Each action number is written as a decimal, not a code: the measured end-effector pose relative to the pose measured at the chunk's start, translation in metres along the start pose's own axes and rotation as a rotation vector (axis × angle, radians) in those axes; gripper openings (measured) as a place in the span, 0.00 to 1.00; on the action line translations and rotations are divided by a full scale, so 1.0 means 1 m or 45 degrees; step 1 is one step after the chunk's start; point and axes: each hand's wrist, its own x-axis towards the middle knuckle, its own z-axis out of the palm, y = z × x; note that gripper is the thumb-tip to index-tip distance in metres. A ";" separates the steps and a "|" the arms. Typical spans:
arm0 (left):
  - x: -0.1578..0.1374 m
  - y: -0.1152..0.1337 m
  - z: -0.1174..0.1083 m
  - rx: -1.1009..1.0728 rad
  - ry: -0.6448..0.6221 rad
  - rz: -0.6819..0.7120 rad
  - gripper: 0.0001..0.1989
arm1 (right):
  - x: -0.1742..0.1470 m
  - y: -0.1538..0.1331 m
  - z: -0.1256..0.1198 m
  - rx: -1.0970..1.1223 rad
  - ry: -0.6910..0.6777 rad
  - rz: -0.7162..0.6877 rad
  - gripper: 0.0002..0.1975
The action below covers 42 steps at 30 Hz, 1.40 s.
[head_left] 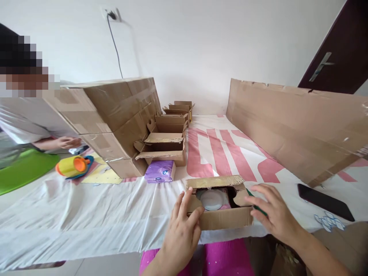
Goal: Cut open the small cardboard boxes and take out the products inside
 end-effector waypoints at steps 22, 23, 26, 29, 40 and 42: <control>-0.007 0.003 0.010 -0.075 0.071 -0.043 0.23 | 0.098 -0.047 0.063 0.202 -0.165 0.186 0.09; -0.007 0.003 0.010 -0.072 0.071 -0.044 0.23 | 0.097 -0.046 0.063 0.176 -0.161 0.189 0.09; -0.007 0.005 0.008 -0.057 0.059 -0.039 0.23 | 0.094 -0.045 0.066 0.082 -0.127 0.219 0.09; -0.007 0.006 0.005 -0.050 0.042 -0.034 0.23 | 0.092 -0.044 0.070 0.055 -0.130 0.251 0.08; -0.008 0.004 0.006 -0.102 0.048 -0.043 0.22 | 0.069 0.019 0.051 -0.035 0.135 0.394 0.05; -0.007 0.004 0.008 -0.117 0.052 -0.054 0.21 | 0.061 0.028 0.044 0.021 0.202 0.376 0.09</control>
